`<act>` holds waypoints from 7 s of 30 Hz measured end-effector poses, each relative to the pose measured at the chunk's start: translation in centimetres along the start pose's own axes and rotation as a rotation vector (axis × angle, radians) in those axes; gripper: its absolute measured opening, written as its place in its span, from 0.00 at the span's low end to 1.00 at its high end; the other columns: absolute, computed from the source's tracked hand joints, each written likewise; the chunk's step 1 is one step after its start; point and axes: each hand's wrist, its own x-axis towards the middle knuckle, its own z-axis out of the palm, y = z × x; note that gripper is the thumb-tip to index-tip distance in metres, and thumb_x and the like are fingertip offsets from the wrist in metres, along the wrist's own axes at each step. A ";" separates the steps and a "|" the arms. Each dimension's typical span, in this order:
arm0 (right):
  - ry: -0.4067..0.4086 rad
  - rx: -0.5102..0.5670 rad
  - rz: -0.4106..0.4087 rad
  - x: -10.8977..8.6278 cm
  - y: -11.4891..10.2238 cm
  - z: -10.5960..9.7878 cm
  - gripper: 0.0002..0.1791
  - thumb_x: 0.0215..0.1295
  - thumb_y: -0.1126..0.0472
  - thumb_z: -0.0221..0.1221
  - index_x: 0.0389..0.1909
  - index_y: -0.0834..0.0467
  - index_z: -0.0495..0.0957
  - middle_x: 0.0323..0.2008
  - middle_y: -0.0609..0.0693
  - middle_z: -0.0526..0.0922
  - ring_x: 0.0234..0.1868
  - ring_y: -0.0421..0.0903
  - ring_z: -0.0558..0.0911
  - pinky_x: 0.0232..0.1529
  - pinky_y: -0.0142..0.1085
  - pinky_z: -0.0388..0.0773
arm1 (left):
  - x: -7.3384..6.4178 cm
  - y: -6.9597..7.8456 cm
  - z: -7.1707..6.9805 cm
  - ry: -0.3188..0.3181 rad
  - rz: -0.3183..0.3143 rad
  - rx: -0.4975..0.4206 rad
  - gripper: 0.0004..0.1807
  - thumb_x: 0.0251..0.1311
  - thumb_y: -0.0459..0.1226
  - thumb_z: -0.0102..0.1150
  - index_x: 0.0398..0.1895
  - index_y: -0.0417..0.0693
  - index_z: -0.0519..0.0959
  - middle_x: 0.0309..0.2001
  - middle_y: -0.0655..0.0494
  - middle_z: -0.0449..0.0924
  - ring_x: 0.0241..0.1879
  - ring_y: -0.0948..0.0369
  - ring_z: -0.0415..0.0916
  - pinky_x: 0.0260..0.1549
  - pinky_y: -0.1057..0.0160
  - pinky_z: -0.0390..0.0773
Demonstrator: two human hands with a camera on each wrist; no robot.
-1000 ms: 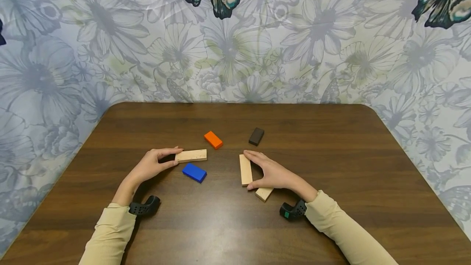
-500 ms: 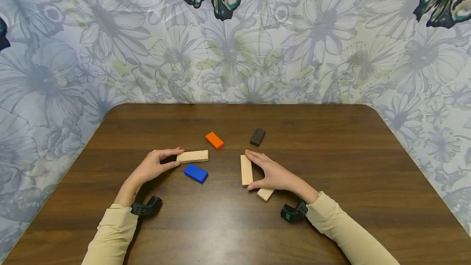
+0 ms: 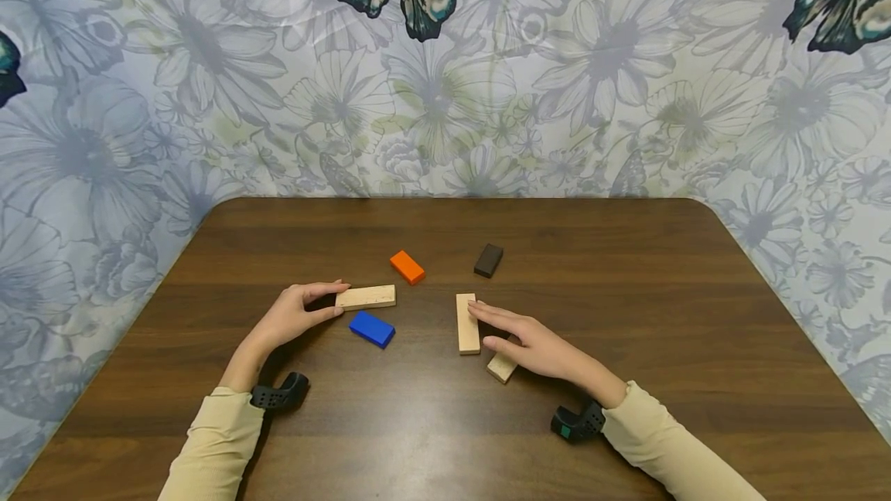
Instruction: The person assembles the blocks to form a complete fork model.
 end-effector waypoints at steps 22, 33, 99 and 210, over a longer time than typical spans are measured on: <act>-0.060 -0.020 -0.044 -0.5 1.0 0.3 0.27 0.72 0.55 0.49 0.69 0.57 0.61 0.70 0.49 0.56 0.69 0.48 0.55 0.66 0.45 0.48 | 0.2 0.0 0.0 0.094 0.065 0.085 0.19 0.55 0.32 0.65 0.52 0.39 0.79 0.50 0.45 0.78 0.50 0.51 0.75 0.46 0.55 0.75; -0.053 -0.036 -0.060 -0.4 1.3 0.4 0.27 0.72 0.54 0.49 0.68 0.57 0.62 0.69 0.49 0.57 0.68 0.47 0.56 0.66 0.44 0.48 | 2.1 3.9 0.0 0.096 0.077 -0.104 0.19 0.56 0.31 0.64 0.52 0.36 0.79 0.49 0.42 0.78 0.47 0.52 0.78 0.39 0.68 0.77; -0.064 -0.026 -0.029 -0.3 1.3 0.2 0.27 0.72 0.52 0.50 0.68 0.55 0.63 0.70 0.46 0.56 0.69 0.49 0.55 0.65 0.47 0.52 | 9.3 8.3 10.3 0.049 0.088 0.165 0.16 0.53 0.32 0.67 0.47 0.39 0.82 0.45 0.47 0.81 0.48 0.51 0.76 0.47 0.54 0.75; 0.311 -0.470 0.356 -4.2 -1.2 3.6 0.50 0.51 0.34 0.62 0.67 0.63 0.62 0.68 0.58 0.59 0.70 0.53 0.50 0.64 0.58 0.40 | 8.7 9.4 11.5 -0.162 0.274 0.067 0.22 0.55 0.34 0.66 0.54 0.41 0.78 0.55 0.48 0.75 0.60 0.56 0.66 0.57 0.57 0.65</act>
